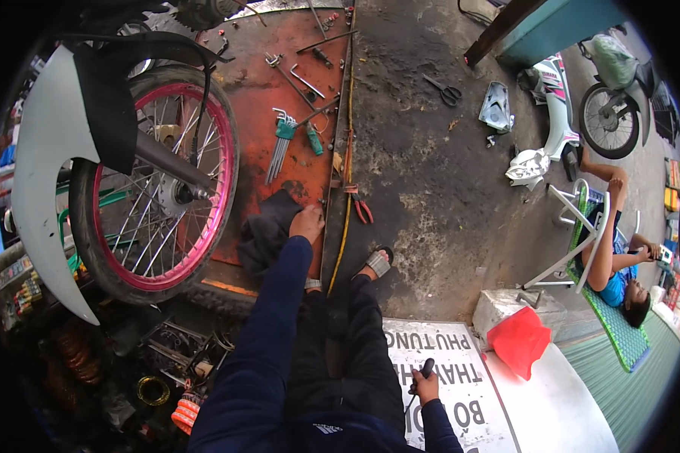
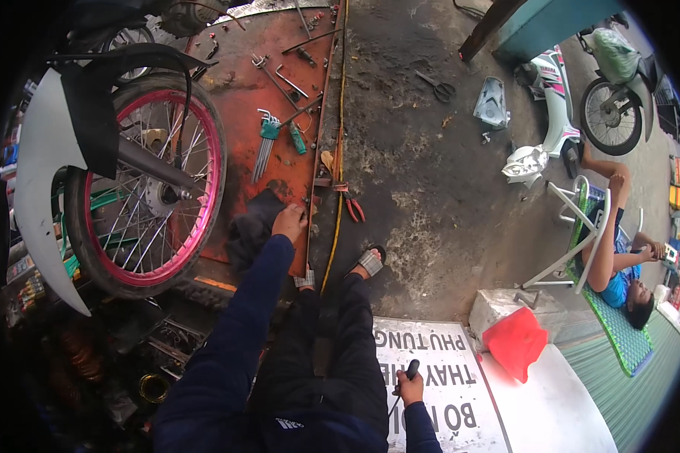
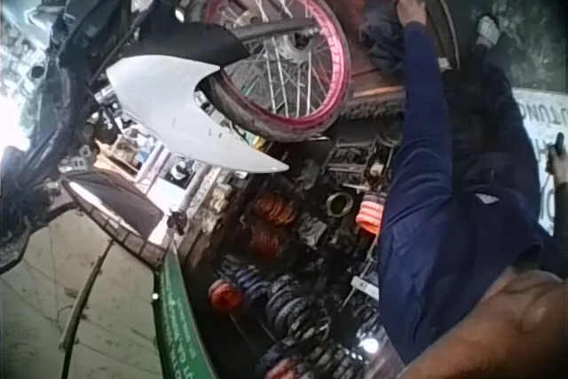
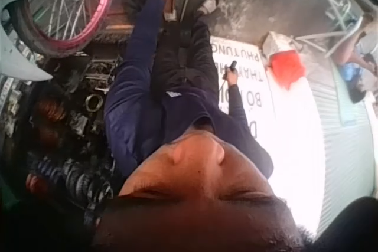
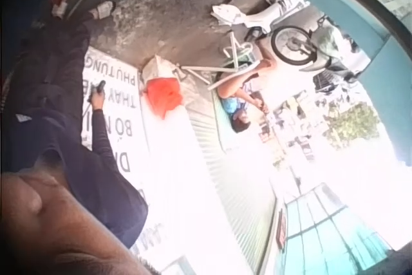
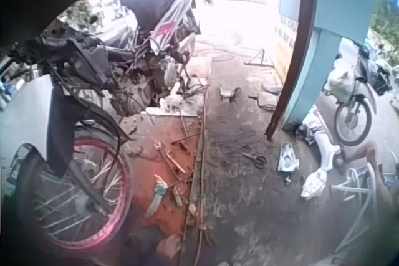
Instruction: The recorder is assembling and fixing the front body panels of a motorcycle.
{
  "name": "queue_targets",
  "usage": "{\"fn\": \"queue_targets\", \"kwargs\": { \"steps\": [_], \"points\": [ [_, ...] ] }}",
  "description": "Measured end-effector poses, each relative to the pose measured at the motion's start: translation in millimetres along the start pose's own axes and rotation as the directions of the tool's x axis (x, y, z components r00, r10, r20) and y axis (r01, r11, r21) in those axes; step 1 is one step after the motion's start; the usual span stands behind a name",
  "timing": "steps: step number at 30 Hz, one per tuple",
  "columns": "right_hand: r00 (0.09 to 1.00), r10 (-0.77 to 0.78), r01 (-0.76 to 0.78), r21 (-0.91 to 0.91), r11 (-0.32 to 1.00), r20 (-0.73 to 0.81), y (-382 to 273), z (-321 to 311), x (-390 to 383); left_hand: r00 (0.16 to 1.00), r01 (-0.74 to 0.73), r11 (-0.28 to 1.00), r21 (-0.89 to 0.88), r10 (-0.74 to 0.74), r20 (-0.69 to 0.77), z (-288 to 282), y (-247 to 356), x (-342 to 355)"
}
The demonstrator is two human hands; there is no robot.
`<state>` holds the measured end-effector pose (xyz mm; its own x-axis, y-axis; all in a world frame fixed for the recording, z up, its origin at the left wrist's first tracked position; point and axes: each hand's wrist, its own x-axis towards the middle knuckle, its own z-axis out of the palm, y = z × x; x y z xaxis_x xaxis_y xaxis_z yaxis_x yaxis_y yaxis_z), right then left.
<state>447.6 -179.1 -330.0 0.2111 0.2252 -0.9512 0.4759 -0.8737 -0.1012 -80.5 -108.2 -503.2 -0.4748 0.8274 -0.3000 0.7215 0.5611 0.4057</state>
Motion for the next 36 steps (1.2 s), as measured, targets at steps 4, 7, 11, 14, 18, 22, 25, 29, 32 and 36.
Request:
{"fn": "queue_targets", "kwargs": {
  "steps": [4,7,11,14,18,22,25,29,32,36],
  "points": [
    [0.994,0.088,-0.089,0.011,0.996,0.067,-32.3,0.8,-30.6,0.878,0.393,0.448,-0.803,-0.442,0.183,-49.3,-4.8,-46.8],
    [0.998,0.065,-0.060,-0.200,0.978,0.017,-10.4,-6.9,-46.2,0.919,0.217,-0.267,-0.939,-0.267,0.289,-99.6,28.0,-110.0],
    [0.962,-0.268,0.243,-0.271,0.931,-0.056,-56.6,25.9,-74.1,0.916,0.297,-0.795,-0.529,0.080,0.393,-192.7,63.5,-182.8],
    [0.835,-0.548,0.547,-0.165,0.821,0.040,-148.9,69.6,-102.5,0.937,0.311,-0.824,-0.474,0.181,0.300,-262.2,82.6,-201.3],
    [0.668,-0.713,0.714,0.089,0.695,0.213,-295.7,135.3,-201.3,0.952,0.305,-0.810,-0.502,0.259,0.160,-325.8,99.8,-204.1],
    [0.432,-0.828,0.736,0.392,0.552,0.357,-389.2,166.5,-272.9,0.977,0.209,-0.778,-0.592,0.140,0.161,-399.1,121.7,-181.8],
    [0.324,-0.848,0.815,0.331,0.475,0.420,-438.1,184.0,-298.0,0.991,0.019,-0.600,-0.800,-0.097,0.096,-445.4,116.8,-158.8],
    [0.039,-0.834,0.973,0.169,0.157,0.550,-502.1,222.0,-304.5,0.806,-0.316,0.339,-0.886,-0.396,-0.440,-526.4,106.6,-124.9],
    [-0.300,-0.695,0.943,0.311,-0.115,0.653,-550.5,267.8,-366.6,0.551,-0.287,0.563,-0.775,-0.565,-0.614,-604.0,101.7,-98.0],
    [-0.763,-0.456,0.645,0.586,-0.490,0.458,-593.8,364.8,-442.9,0.409,-0.222,0.636,-0.739,-0.627,-0.663,-644.5,67.8,-69.6]
  ]
}}
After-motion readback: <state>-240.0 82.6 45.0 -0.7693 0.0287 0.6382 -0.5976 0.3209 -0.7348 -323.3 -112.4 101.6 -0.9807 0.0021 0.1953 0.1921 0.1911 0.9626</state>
